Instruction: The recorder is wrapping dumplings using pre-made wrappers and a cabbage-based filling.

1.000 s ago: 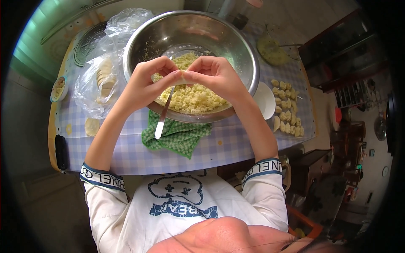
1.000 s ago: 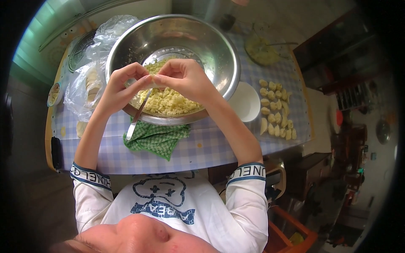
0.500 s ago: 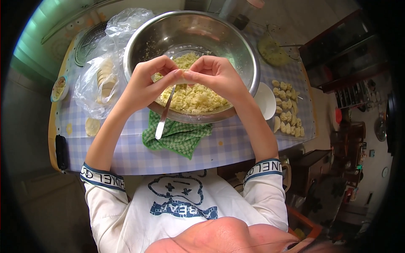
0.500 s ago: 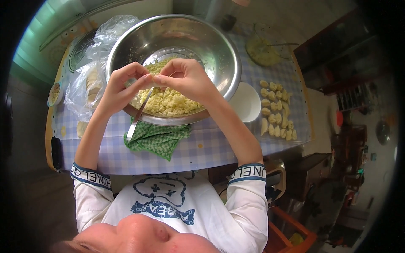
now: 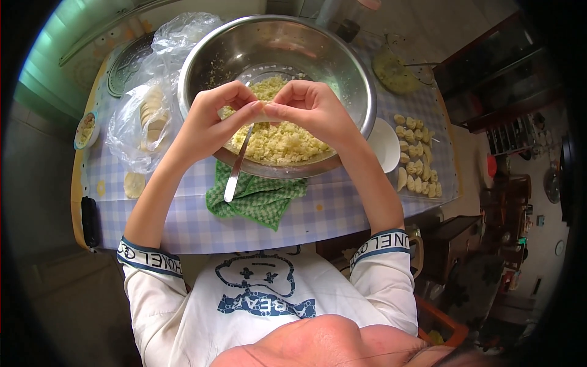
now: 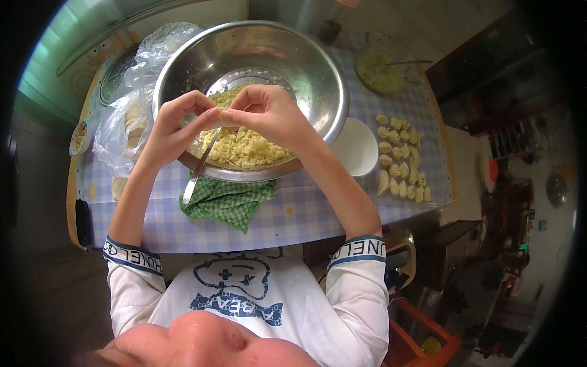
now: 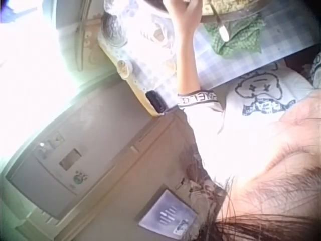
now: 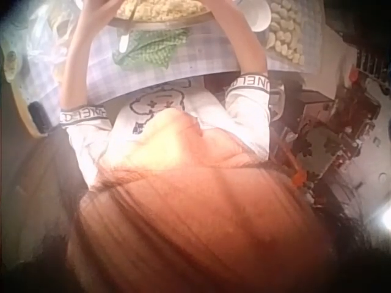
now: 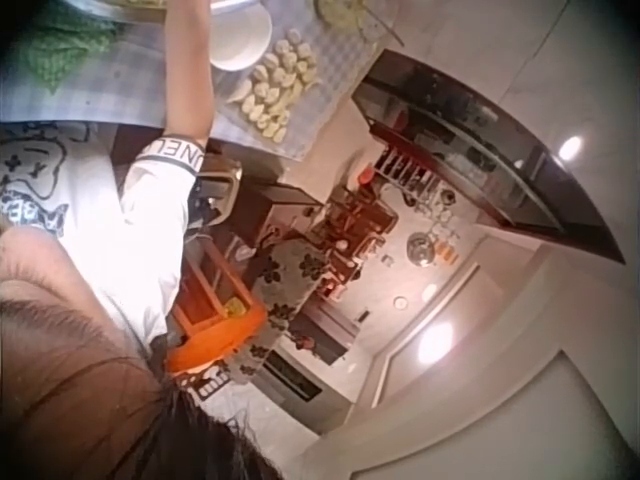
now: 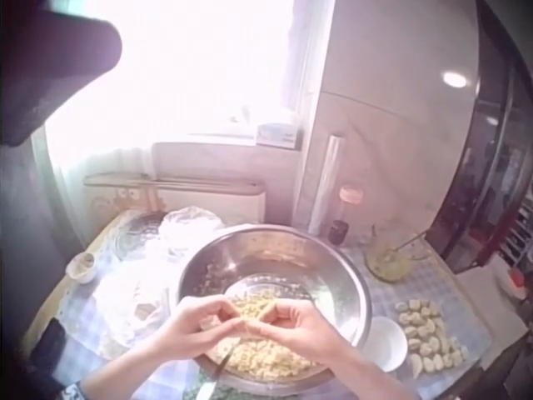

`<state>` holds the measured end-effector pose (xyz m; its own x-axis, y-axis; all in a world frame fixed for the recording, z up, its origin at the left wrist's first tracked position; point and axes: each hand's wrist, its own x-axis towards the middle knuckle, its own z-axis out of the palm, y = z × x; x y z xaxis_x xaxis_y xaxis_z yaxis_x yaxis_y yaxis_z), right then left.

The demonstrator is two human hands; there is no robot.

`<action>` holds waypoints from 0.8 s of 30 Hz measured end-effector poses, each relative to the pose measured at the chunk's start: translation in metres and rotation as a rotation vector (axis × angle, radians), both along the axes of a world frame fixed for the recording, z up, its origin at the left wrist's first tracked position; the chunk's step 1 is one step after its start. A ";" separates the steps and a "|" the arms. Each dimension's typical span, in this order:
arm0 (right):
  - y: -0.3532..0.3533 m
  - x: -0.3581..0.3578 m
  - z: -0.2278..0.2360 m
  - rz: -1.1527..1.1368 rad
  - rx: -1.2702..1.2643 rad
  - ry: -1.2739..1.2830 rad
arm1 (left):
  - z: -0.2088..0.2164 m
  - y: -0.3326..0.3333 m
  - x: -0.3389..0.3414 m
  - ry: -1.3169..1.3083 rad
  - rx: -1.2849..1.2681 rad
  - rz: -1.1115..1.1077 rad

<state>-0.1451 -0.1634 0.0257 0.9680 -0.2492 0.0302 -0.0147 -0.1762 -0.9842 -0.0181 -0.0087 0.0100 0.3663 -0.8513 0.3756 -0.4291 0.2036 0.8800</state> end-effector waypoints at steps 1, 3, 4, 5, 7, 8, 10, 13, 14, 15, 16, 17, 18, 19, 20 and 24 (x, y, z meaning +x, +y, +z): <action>0.000 0.000 0.000 -0.002 -0.001 -0.002 | 0.000 0.000 0.000 -0.005 -0.001 -0.001; 0.001 0.000 0.000 -0.002 -0.003 -0.004 | -0.001 0.001 0.000 -0.001 -0.005 0.002; 0.001 0.000 0.000 0.010 0.008 0.006 | -0.001 0.000 0.000 0.001 -0.010 0.002; 0.001 0.000 0.000 0.021 0.018 0.016 | -0.001 0.001 0.000 0.002 -0.011 0.003; 0.002 0.000 -0.001 0.016 0.015 0.020 | 0.001 0.003 0.001 -0.018 0.037 -0.027; 0.002 0.000 -0.001 0.009 0.013 0.024 | 0.001 0.002 0.001 -0.018 0.035 -0.026; 0.003 0.000 0.001 0.013 0.012 0.016 | -0.001 0.001 0.000 -0.017 -0.012 0.002; 0.002 0.001 0.001 0.025 0.013 0.020 | -0.001 0.002 0.000 -0.007 -0.008 0.002; 0.001 0.001 0.000 0.034 0.013 0.031 | -0.001 0.001 0.000 -0.007 -0.010 0.002; 0.001 0.001 0.000 0.033 0.011 0.032 | -0.001 0.001 0.000 -0.012 -0.012 0.003; 0.001 0.001 -0.001 0.023 0.009 0.014 | -0.002 0.001 0.000 -0.017 -0.013 0.003; 0.002 0.001 -0.001 0.014 0.007 -0.004 | -0.002 0.001 0.001 -0.017 -0.013 0.002; 0.001 0.001 -0.001 0.012 0.008 -0.004 | -0.002 0.001 0.001 -0.003 -0.013 -0.002; 0.001 0.001 -0.001 0.020 0.042 -0.034 | -0.003 0.000 0.001 0.011 -0.013 -0.005; 0.001 0.001 -0.001 0.028 0.076 -0.064 | -0.002 0.000 0.000 0.011 -0.012 -0.006; 0.001 0.002 -0.002 0.021 0.093 -0.099 | 0.001 0.001 0.000 0.018 -0.007 -0.026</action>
